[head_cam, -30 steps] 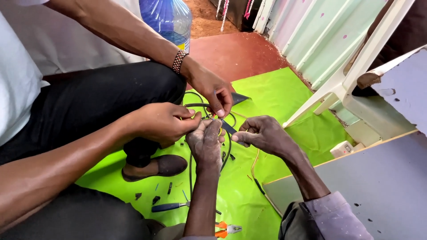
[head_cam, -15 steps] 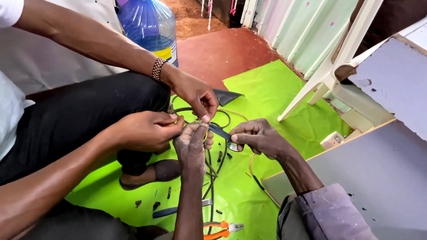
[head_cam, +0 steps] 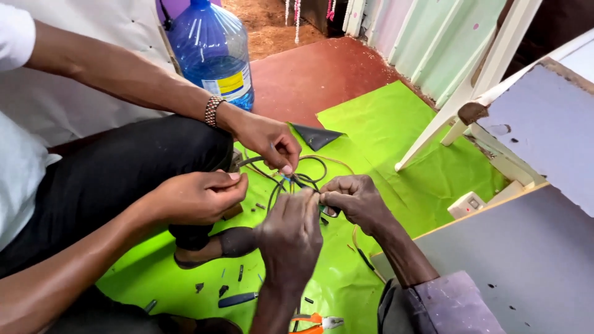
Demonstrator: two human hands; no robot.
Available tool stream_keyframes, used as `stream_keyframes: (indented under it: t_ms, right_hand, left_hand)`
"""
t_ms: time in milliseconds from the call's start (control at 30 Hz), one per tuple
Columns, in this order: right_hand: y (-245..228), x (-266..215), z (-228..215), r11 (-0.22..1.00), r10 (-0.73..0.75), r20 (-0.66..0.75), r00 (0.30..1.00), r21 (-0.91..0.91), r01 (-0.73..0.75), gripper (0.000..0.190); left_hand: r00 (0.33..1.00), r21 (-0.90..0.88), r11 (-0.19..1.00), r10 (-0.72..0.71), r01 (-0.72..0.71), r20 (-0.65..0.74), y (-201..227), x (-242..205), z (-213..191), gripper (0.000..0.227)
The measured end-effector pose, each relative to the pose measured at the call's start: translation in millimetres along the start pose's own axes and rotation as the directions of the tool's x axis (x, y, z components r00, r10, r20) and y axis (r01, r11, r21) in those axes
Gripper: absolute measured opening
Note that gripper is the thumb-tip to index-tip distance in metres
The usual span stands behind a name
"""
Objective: Joining electrical wires by stripping insulation, twisting the copper strands, and securing the connection with electrical tape.
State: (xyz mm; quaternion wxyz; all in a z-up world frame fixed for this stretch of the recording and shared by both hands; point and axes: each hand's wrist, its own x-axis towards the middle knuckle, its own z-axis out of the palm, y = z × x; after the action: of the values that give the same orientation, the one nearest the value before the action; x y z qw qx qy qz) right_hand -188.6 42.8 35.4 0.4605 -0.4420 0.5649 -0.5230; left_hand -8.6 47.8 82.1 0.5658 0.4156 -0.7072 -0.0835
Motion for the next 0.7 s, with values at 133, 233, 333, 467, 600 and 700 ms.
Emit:
stream_keyframes:
  t_ms: [133, 233, 333, 467, 600, 700]
  right_hand:
    - [-4, -4, -5, 0.986, -0.141, -0.071, 0.987, -0.095, 0.134, 0.006]
    - [16, 12, -19, 0.954, -0.251, -0.033, 0.967, -0.177, 0.241, 0.005]
    - [22, 8, -24, 0.9, -0.348, -0.017, 0.937, -0.287, 0.329, 0.005]
    - [-2, -2, -32, 0.834, -0.447, -0.004, 0.895, -0.365, 0.415, 0.012]
    - [-20, -10, -38, 0.819, -0.494, 0.052, 0.868, -0.308, 0.484, 0.009]
    - [-23, -12, -41, 0.759, -0.544, 0.098, 0.833, -0.365, 0.538, 0.005]
  left_hand:
    - [0.785, 0.056, 0.971, 0.153, -0.232, 0.6, -27, 42, 40, 0.014]
    - [0.627, 0.13, 0.951, 0.08, -0.282, 0.775, -24, 57, 62, 0.003]
    - [0.549, 0.18, 0.934, 0.02, -0.307, 0.835, -17, 60, 70, 0.009]
    - [0.498, 0.217, 0.889, 0.014, -0.403, 0.867, -5, 68, 65, 0.011]
    - [0.536, 0.223, 0.872, 0.053, -0.435, 0.842, -1, 59, 64, 0.011]
    - [0.551, 0.221, 0.896, 0.03, -0.384, 0.834, 8, 45, 57, 0.01]
